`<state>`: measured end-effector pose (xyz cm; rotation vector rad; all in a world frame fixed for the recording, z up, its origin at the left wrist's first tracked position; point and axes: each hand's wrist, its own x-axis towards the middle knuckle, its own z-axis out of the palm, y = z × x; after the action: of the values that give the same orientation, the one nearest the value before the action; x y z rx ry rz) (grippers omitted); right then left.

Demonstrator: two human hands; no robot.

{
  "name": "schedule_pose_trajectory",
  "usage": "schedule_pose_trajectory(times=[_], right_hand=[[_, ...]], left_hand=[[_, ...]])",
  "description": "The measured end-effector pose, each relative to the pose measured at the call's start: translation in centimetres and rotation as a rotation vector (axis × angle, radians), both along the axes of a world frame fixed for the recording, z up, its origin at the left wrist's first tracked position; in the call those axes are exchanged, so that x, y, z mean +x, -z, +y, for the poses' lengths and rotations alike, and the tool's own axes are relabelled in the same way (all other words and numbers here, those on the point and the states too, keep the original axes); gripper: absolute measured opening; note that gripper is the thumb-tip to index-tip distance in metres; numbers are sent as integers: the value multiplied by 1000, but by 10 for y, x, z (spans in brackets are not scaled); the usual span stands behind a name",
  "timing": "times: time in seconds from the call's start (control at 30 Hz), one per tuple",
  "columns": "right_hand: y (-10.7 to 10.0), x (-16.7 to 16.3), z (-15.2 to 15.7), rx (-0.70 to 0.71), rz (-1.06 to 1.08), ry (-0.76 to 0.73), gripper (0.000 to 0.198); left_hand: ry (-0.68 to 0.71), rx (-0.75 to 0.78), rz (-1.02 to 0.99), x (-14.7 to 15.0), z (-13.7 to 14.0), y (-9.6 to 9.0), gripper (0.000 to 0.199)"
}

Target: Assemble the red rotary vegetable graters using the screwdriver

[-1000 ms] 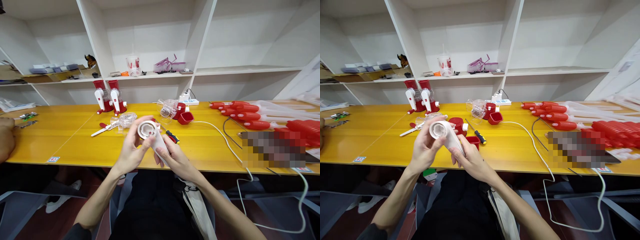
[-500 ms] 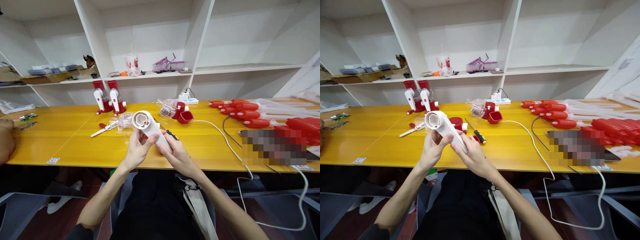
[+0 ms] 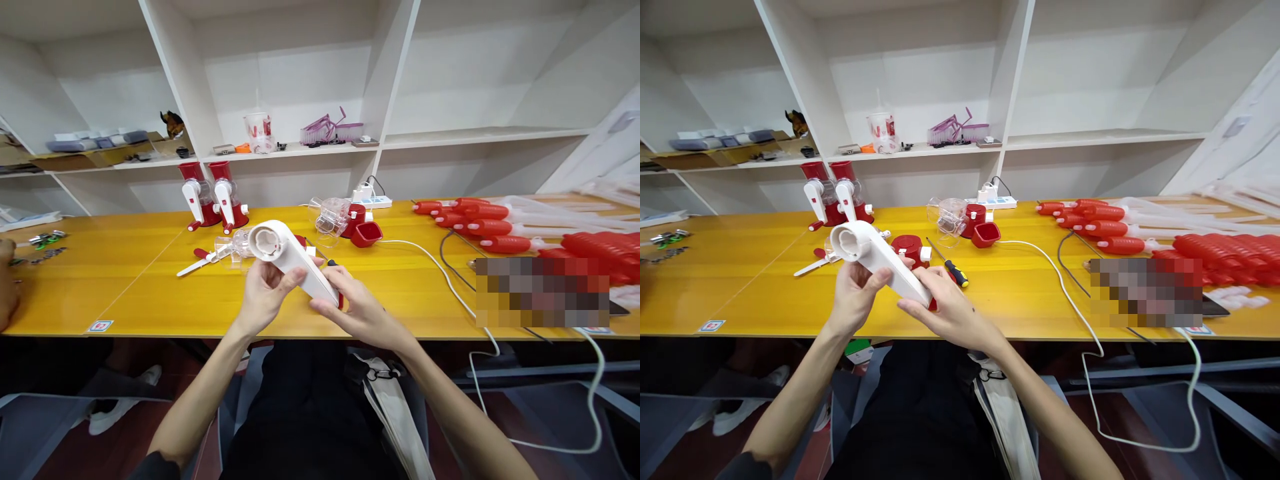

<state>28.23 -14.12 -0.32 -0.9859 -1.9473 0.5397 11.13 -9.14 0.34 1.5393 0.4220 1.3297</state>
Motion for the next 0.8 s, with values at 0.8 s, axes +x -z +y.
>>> schedule_pose_trajectory(times=[0.8], right_hand=[[-10,26,0,-173,69,-247,31]], left_hand=[[213,169,155,1,6,4,34]])
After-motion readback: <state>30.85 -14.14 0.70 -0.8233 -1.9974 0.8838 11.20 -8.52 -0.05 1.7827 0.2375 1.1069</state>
